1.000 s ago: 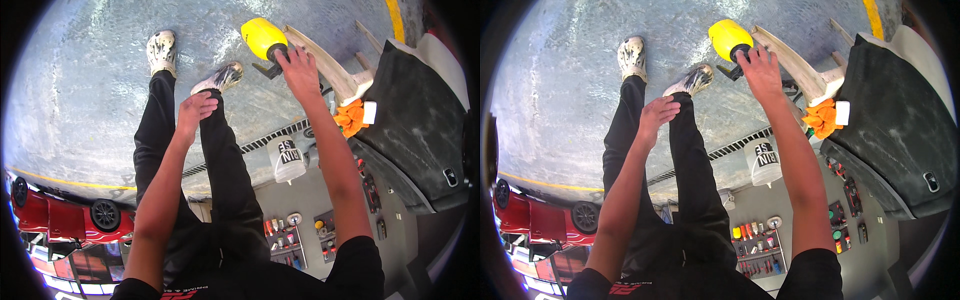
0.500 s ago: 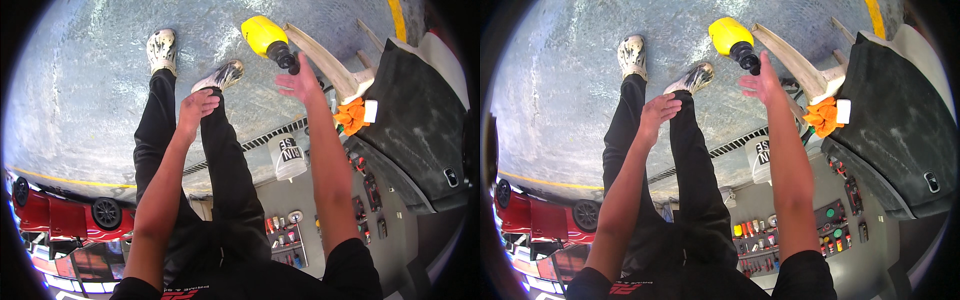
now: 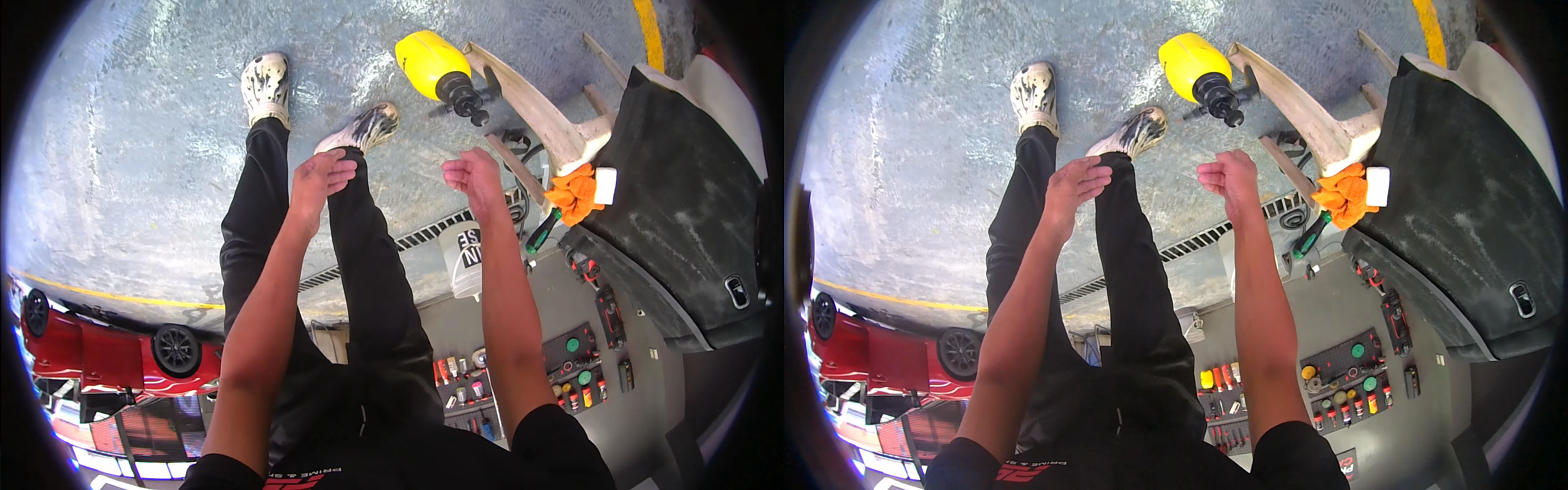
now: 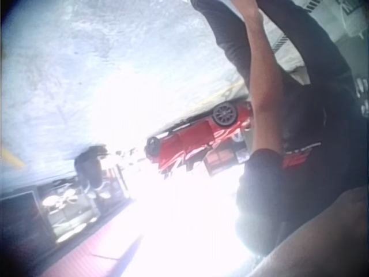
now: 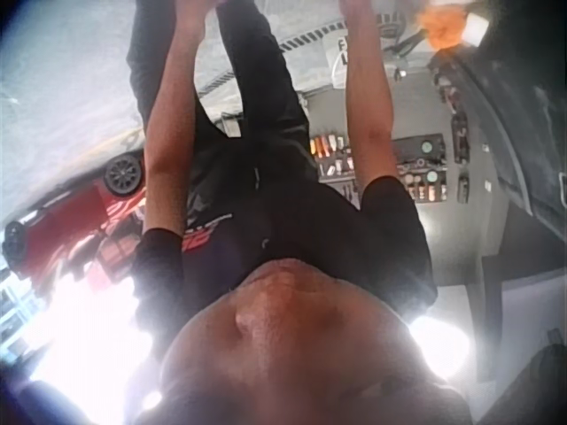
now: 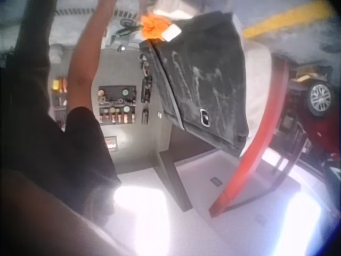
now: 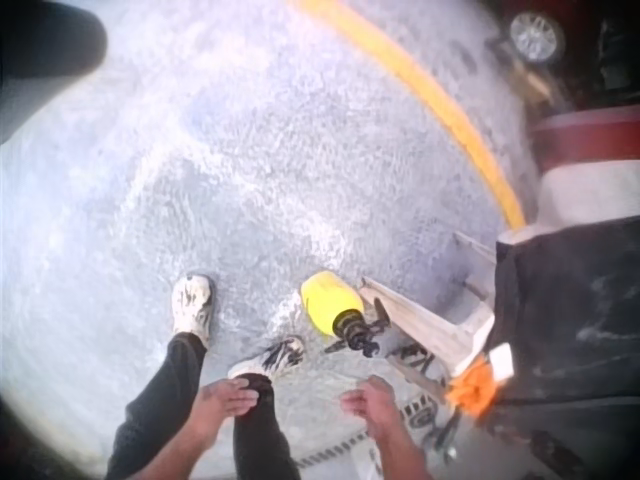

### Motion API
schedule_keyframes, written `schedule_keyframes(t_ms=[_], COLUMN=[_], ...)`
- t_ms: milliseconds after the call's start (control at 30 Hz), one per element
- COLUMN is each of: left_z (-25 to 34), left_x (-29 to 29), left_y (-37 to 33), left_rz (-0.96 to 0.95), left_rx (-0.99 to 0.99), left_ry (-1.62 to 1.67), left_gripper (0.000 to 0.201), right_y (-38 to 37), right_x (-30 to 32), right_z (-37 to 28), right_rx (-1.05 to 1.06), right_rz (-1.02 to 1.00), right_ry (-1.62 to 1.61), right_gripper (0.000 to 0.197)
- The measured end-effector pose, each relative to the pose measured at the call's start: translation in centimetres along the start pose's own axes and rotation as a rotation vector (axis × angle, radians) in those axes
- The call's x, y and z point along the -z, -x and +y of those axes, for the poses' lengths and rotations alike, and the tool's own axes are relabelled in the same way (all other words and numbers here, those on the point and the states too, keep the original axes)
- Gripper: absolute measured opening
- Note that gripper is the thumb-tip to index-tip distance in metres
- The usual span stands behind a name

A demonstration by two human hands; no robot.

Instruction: The person rinses a yellow sponge in a bucket of soapy water, then sprays a black car part with a yellow spray bottle and wipes it with an orange microfiber cloth. The person continues wiping the part and then places it on the floor.

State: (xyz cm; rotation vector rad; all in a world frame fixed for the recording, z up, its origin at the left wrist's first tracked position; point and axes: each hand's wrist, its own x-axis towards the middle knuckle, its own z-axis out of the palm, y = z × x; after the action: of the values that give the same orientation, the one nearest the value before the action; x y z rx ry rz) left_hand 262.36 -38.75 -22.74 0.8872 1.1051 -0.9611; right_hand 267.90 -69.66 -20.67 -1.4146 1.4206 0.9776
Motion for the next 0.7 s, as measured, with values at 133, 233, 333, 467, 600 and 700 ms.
schedule_keyframes(t_ms=[133, 233, 333, 467, 600, 700], left_z=[0.3, 0.2, 0.4, 0.2, 0.4, 0.3], left_x=[-0.3, -0.1, -0.1, 0.4, 0.1, 0.2], left_y=[0.1, 0.2, -0.1, -0.1, 0.2, 0.3], left_rz=[-0.015, -0.017, -0.018, 0.004, -0.006, -0.017], left_rx=[0.001, -0.002, -0.026, -0.034, -0.015, -0.026], left_ry=[0.006, -0.01, -0.018, -0.004, -0.017, -0.027], left_gripper=[0.054, 0.054, 0.055, 0.056, 0.058, 0.058], right_y=[-1.3, -0.8, 0.6, 4.2, 1.5, -0.5], right_x=[0.3, -0.4, -1.5, -4.0, -3.0, -1.6], right_z=[1.7, 0.2, -3.2, -1.0, -1.3, -3.4], right_rx=[0.804, 0.319, -0.169, 0.063, 0.819, 1.19], right_rz=[0.512, 0.054, -0.394, -0.054, 0.361, 0.481], right_ry=[0.566, 0.05, -0.449, -0.131, 0.623, 1.059], right_gripper=[0.068, 0.068, 0.068, 0.071, 0.078, 0.078])
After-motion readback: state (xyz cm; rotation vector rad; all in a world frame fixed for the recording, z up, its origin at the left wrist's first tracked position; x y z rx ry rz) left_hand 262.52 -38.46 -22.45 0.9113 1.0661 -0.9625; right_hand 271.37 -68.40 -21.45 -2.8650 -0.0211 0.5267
